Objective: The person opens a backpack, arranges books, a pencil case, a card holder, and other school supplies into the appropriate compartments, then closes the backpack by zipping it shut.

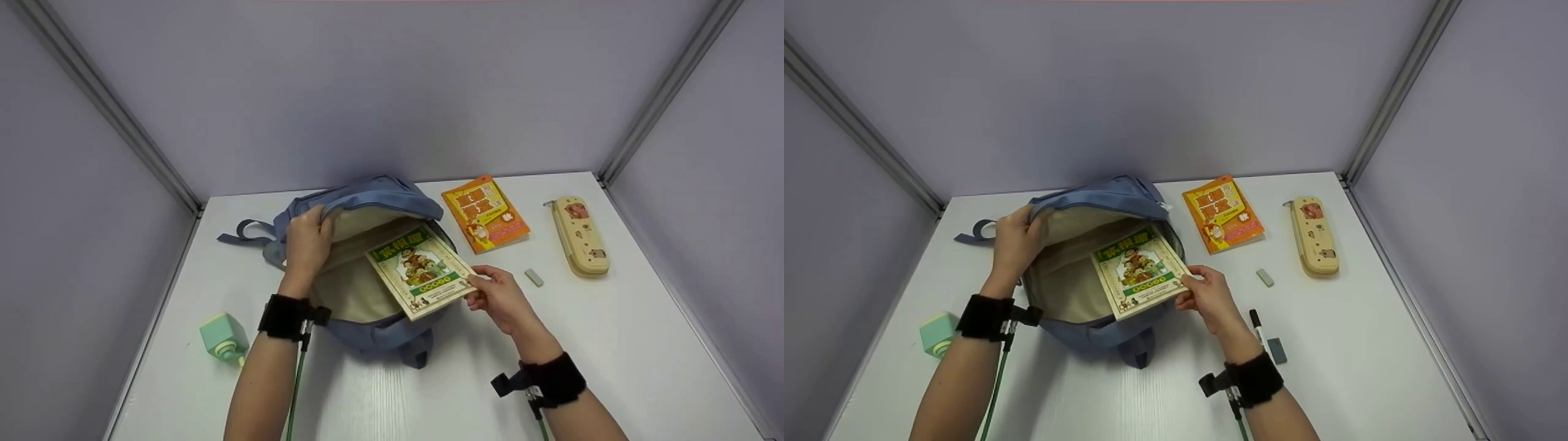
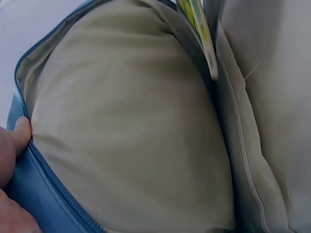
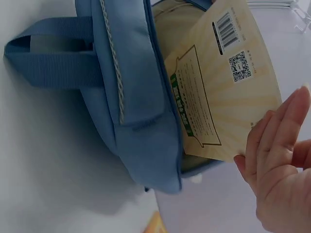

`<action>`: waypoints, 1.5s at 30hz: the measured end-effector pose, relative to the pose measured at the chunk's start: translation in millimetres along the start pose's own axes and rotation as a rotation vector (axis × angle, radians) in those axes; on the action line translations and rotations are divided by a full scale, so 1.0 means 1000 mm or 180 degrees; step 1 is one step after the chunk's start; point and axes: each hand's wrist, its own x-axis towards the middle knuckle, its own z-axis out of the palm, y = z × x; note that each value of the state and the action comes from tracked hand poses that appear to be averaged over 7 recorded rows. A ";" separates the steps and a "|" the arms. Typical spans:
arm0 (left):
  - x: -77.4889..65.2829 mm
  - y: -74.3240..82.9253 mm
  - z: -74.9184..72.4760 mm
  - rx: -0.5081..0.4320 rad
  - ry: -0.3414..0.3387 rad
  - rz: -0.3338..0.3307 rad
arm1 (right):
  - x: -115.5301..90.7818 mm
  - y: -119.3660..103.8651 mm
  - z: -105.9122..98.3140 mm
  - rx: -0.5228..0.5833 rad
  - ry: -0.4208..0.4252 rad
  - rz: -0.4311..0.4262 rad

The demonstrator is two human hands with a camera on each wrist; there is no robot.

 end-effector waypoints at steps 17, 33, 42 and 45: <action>0.000 -0.002 0.001 0.0081 -0.0033 0.0052 | 0.051 0.016 0.034 0.0244 -0.0047 0.0264; 0.004 0.000 0.003 0.0044 0.0084 -0.0071 | 0.064 0.024 0.050 0.0019 -0.0202 0.0270; 0.021 0.002 0.001 0.0078 -0.0023 -0.0351 | 0.074 0.023 0.068 -0.0342 -0.0218 0.0330; 0.026 0.001 0.000 -0.0026 -0.0175 -0.0474 | 0.077 0.022 0.072 -0.0517 -0.0149 0.0425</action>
